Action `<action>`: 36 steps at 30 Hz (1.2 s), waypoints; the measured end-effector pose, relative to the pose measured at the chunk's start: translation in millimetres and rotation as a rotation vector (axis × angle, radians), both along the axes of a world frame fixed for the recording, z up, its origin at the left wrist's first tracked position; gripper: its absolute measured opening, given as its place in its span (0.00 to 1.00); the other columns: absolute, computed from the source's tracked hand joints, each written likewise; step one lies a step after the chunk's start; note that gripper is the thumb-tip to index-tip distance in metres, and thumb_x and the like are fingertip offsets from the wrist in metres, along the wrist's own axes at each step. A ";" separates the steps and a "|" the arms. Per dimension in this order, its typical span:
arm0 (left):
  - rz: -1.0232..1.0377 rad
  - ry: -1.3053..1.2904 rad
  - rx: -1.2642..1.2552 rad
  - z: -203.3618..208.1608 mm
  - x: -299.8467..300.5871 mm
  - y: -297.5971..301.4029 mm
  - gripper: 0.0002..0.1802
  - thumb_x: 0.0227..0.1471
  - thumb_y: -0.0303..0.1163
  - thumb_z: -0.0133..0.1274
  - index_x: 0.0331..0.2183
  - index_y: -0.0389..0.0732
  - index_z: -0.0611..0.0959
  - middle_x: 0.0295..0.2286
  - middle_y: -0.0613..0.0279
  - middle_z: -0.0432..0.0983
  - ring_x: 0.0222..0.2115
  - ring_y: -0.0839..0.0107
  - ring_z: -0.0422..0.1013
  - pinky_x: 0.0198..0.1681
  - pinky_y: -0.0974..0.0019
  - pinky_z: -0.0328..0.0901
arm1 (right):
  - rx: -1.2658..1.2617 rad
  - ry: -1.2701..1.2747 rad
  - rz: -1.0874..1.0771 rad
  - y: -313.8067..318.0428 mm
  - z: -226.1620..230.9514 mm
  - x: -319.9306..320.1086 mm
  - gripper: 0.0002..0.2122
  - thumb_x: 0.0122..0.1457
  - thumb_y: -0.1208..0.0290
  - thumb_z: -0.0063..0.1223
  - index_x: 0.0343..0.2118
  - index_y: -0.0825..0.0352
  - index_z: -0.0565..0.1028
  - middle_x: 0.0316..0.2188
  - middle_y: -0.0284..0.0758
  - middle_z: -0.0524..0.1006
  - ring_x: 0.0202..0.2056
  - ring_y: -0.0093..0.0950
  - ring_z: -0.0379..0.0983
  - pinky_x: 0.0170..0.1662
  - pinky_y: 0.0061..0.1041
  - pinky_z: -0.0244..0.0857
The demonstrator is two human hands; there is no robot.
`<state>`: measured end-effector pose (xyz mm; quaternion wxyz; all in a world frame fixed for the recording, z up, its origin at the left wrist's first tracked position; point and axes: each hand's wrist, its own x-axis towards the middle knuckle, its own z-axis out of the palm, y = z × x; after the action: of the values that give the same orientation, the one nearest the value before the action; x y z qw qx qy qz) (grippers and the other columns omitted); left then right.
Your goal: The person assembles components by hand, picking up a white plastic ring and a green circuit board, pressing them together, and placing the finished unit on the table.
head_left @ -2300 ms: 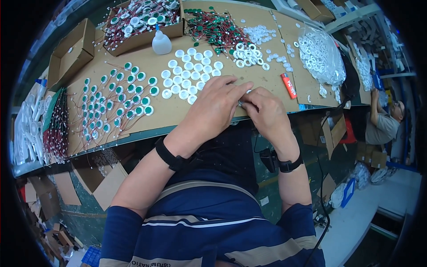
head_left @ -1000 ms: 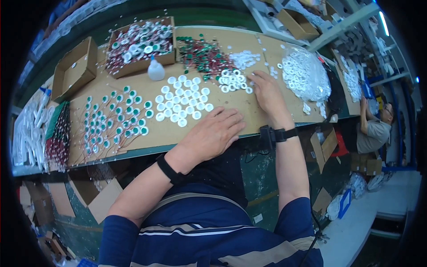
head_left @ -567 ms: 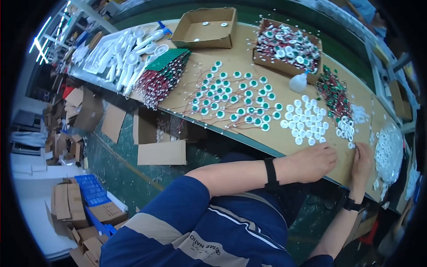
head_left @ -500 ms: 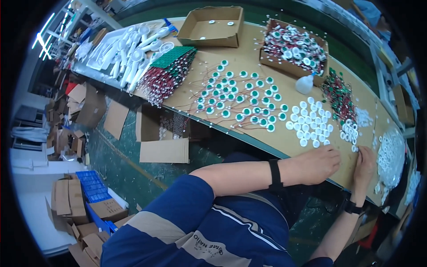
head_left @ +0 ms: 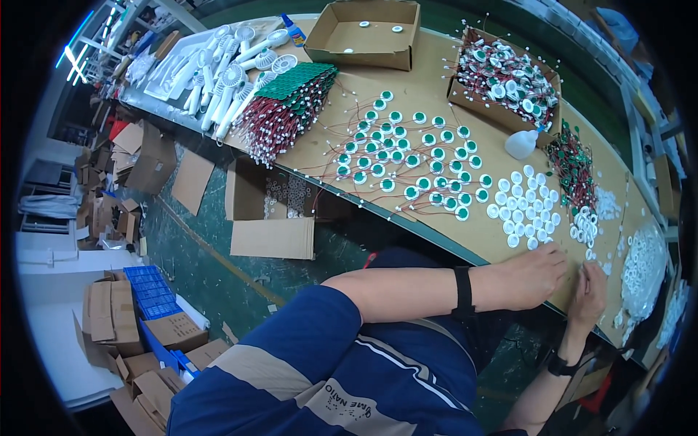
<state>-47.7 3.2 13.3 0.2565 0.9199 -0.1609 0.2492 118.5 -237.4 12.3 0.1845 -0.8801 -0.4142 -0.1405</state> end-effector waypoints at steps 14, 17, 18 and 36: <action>0.067 -0.052 0.072 -3.3 -1.5 -2.6 0.18 0.63 0.34 0.58 0.44 0.31 0.92 0.44 0.54 0.84 0.54 0.57 0.74 0.67 0.52 0.62 | -0.132 0.072 0.056 1.9 14.0 -23.4 0.12 0.73 0.83 0.62 0.57 0.73 0.86 0.49 0.44 0.85 0.49 0.44 0.84 0.55 0.36 0.79; 0.067 -0.028 0.094 1.1 -4.0 -3.6 0.19 0.64 0.36 0.57 0.44 0.31 0.93 0.44 0.55 0.84 0.55 0.57 0.74 0.68 0.51 0.62 | -0.094 0.108 -0.005 -7.7 13.2 -22.3 0.12 0.76 0.81 0.61 0.57 0.73 0.85 0.53 0.45 0.85 0.53 0.43 0.84 0.59 0.37 0.78; 0.066 -0.023 0.089 1.5 -4.5 -2.8 0.19 0.64 0.36 0.57 0.44 0.31 0.93 0.44 0.55 0.84 0.55 0.57 0.74 0.68 0.51 0.62 | -0.074 0.124 -0.036 -11.4 12.8 -22.7 0.11 0.77 0.80 0.60 0.58 0.72 0.85 0.55 0.46 0.85 0.55 0.43 0.84 0.61 0.37 0.77; 0.131 -0.074 0.125 8.4 -6.9 5.5 0.23 0.69 0.39 0.54 0.51 0.29 0.91 0.50 0.48 0.83 0.59 0.49 0.73 0.71 0.46 0.61 | -0.121 0.263 -0.182 -32.8 14.1 -40.2 0.10 0.77 0.79 0.63 0.56 0.72 0.87 0.51 0.43 0.86 0.51 0.39 0.84 0.56 0.34 0.77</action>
<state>-54.5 8.7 21.7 0.1755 0.9328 -0.1251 0.2887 78.4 -270.2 26.4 0.1701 -0.9344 -0.3127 -0.0151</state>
